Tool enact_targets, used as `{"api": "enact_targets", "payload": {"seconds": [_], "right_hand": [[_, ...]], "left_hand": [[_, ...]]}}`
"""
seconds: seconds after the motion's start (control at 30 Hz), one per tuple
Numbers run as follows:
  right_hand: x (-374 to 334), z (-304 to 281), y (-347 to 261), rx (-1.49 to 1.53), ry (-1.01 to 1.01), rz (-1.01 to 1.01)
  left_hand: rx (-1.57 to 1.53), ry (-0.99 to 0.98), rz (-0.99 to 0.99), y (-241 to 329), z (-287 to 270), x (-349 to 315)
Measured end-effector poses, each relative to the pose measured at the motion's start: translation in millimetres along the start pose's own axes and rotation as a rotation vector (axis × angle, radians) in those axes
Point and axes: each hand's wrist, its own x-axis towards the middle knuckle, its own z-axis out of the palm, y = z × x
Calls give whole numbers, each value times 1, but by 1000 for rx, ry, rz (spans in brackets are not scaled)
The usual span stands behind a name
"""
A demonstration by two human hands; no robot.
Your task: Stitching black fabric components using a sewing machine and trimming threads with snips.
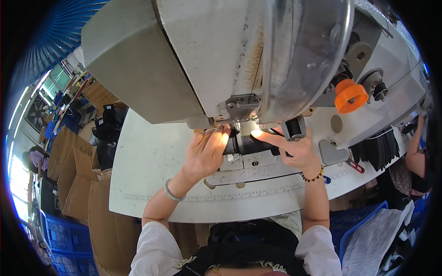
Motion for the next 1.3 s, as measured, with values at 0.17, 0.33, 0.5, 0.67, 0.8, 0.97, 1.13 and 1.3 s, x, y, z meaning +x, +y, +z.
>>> {"api": "enact_targets", "payload": {"seconds": [0.17,0.33,0.5,0.67,0.8,0.97,1.13,1.3], "right_hand": [[-1,1,0,4,-3,5],[0,1,4,9,-5,8],[0,1,3,25,-17,50],[0,2,4,-1,-12,25],[0,2,7,-40,-32,5],[-2,5,11,26,-4,-13],[-4,9,12,63,42,23],[-2,11,11,63,49,55]], "left_hand": [[-7,-13,-4,0,0,-1],[14,8,2,-1,2,-1],[-18,-7,-15,-2,3,0],[-24,11,-5,-5,5,0],[-44,17,17,-9,6,0],[-42,27,44,-12,8,2],[-55,33,52,-14,9,3],[-63,4,16,-19,15,-3]]}}
